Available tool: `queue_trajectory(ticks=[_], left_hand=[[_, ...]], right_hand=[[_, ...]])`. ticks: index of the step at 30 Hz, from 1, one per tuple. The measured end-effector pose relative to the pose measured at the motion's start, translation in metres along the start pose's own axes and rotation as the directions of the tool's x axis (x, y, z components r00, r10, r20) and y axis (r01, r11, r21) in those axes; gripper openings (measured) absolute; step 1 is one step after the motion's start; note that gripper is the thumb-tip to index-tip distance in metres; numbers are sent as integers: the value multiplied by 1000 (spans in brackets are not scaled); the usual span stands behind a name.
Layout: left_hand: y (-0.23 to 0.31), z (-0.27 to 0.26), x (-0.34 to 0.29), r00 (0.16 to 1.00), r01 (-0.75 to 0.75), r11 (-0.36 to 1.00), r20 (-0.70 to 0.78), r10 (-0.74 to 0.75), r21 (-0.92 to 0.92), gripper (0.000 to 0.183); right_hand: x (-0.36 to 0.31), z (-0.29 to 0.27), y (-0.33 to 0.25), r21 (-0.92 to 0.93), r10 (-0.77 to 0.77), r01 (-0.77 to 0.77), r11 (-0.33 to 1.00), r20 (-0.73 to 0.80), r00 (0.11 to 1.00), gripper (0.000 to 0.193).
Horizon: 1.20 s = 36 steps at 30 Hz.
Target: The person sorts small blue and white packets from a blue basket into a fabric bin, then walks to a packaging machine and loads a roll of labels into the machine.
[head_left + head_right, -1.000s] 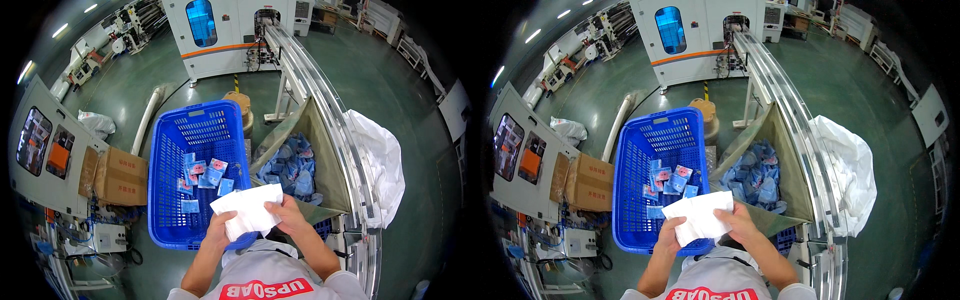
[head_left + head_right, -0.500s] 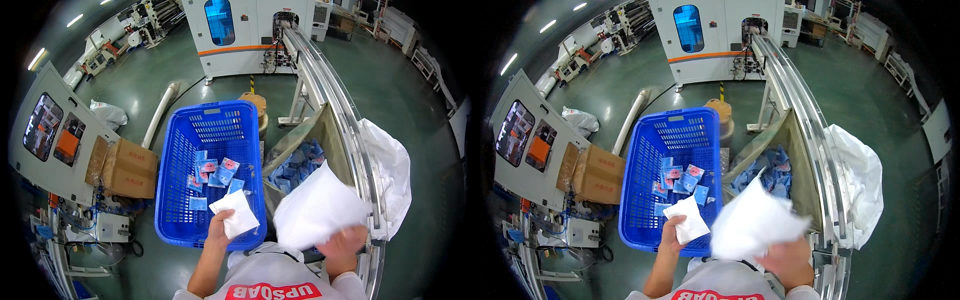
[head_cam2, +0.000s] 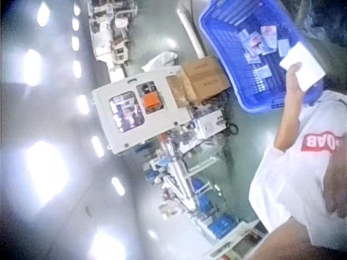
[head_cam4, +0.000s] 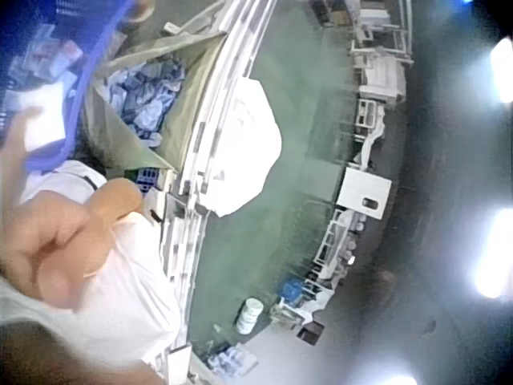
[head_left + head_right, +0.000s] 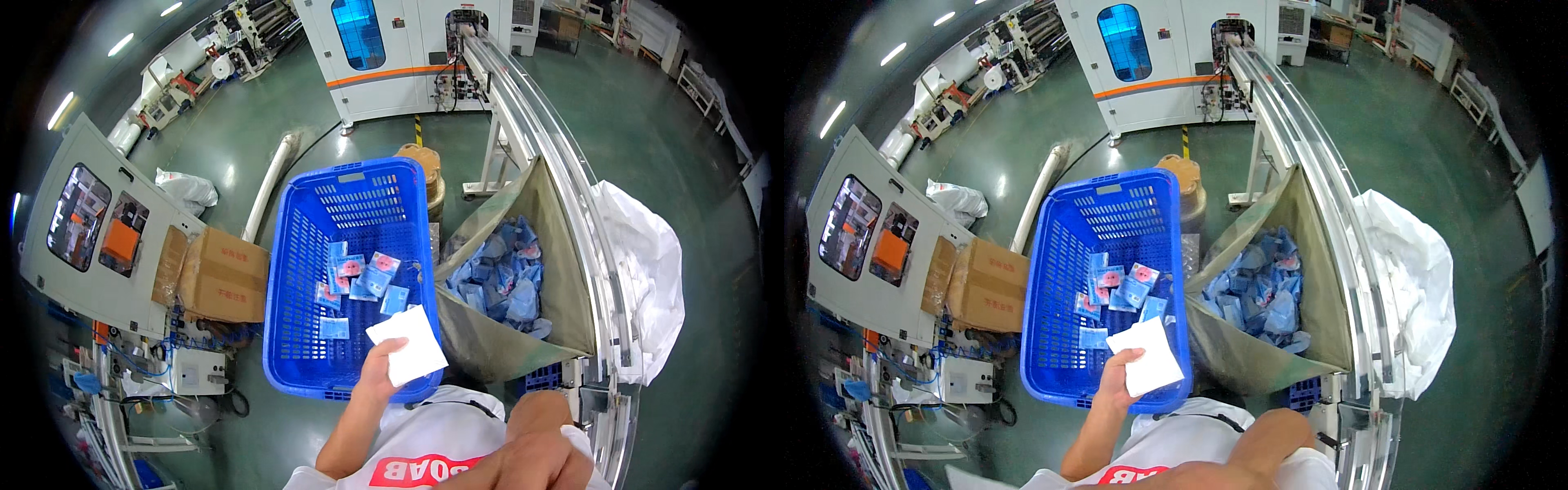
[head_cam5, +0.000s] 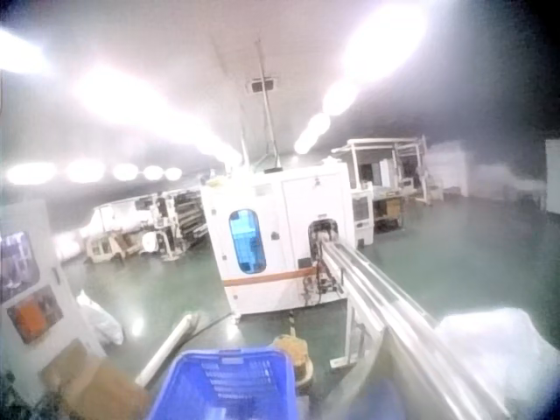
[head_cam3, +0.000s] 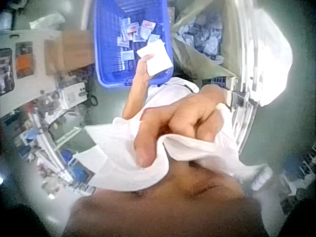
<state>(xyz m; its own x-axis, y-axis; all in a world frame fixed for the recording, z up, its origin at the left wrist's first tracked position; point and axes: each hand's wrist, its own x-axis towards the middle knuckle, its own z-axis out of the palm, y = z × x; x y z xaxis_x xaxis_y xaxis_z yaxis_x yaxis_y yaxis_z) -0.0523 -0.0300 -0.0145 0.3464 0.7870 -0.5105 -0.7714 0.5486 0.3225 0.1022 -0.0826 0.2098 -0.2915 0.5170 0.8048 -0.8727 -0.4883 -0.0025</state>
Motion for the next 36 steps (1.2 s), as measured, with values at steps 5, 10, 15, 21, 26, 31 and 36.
queue_trajectory(ticks=[5,10,15,21,26,31,36], left_hand=[[-4,10,6,993,-4,999,-118,9,46,53],[-7,4,7,995,-14,1000,-94,17,28,55],[-8,-2,13,996,-46,999,-72,45,-4,54],[-13,-6,15,986,-73,992,-145,87,100,55],[-15,-4,17,993,-33,999,-118,29,-28,53],[-17,-1,16,987,-75,997,-142,74,-4,54],[-17,2,16,982,-79,996,-171,86,45,57]], right_hand=[[1,7,21,253,-9,69,965,-231,973,35],[13,19,-2,-92,96,-142,986,-389,916,33],[12,20,-4,-278,-132,12,961,-420,898,27],[5,16,3,-560,-494,234,794,-371,786,27],[4,14,8,-691,-664,269,671,-398,633,31],[2,24,-10,-641,-530,53,766,-583,616,33],[-17,-16,-13,-358,-267,168,919,-250,931,38]])
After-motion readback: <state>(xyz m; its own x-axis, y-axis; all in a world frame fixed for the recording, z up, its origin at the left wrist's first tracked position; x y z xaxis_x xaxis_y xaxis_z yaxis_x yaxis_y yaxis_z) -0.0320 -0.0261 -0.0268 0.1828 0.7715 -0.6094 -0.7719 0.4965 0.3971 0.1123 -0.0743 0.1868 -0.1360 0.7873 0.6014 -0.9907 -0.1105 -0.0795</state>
